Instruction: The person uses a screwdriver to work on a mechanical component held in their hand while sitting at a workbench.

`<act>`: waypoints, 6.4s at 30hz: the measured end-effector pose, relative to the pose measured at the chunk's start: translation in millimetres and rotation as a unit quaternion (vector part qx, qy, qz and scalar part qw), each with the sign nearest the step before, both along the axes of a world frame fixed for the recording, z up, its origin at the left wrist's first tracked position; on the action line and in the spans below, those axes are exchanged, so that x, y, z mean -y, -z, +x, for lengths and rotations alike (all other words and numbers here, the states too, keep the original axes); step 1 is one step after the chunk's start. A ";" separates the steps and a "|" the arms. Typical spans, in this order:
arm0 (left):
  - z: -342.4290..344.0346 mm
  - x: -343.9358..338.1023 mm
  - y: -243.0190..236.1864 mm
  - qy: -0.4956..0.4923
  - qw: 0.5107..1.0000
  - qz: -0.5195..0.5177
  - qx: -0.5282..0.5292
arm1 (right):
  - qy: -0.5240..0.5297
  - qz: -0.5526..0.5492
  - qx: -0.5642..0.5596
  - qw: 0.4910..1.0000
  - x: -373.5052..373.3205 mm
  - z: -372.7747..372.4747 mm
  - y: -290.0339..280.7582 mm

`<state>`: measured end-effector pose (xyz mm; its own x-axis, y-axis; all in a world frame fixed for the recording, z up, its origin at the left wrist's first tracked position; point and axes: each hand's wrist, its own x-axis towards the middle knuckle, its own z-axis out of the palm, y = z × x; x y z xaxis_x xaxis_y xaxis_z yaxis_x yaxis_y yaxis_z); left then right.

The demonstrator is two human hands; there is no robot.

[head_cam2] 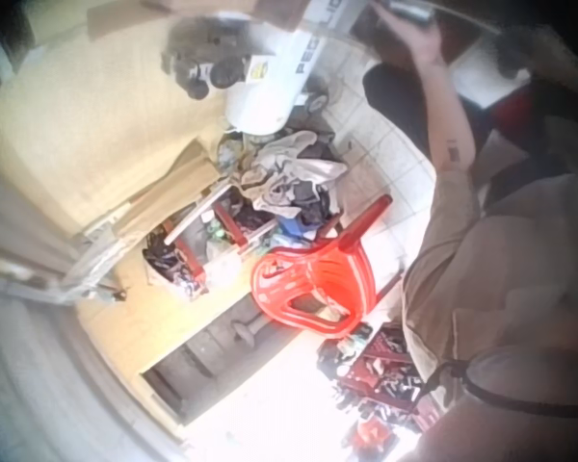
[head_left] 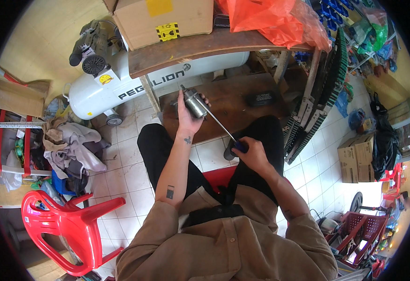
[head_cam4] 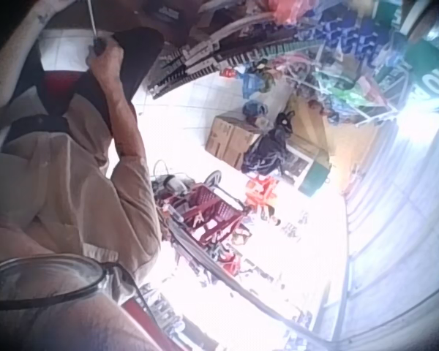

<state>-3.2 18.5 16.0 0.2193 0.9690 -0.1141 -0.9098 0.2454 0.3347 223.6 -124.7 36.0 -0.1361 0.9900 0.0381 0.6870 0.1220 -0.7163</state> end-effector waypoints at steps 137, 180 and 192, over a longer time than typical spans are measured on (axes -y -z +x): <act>14.4 4.6 5.3 -0.026 0.994 0.030 -0.099 | 0.039 -0.057 -0.018 0.997 1.1 -4.8 -10.6; 11.4 4.0 9.2 -0.077 0.995 0.005 -0.065 | 0.129 -0.044 0.323 0.936 -176.0 10.6 132.4; 15.1 3.8 7.3 -0.075 0.992 -0.014 -0.101 | 0.085 0.215 -0.097 0.968 -156.4 -36.9 43.6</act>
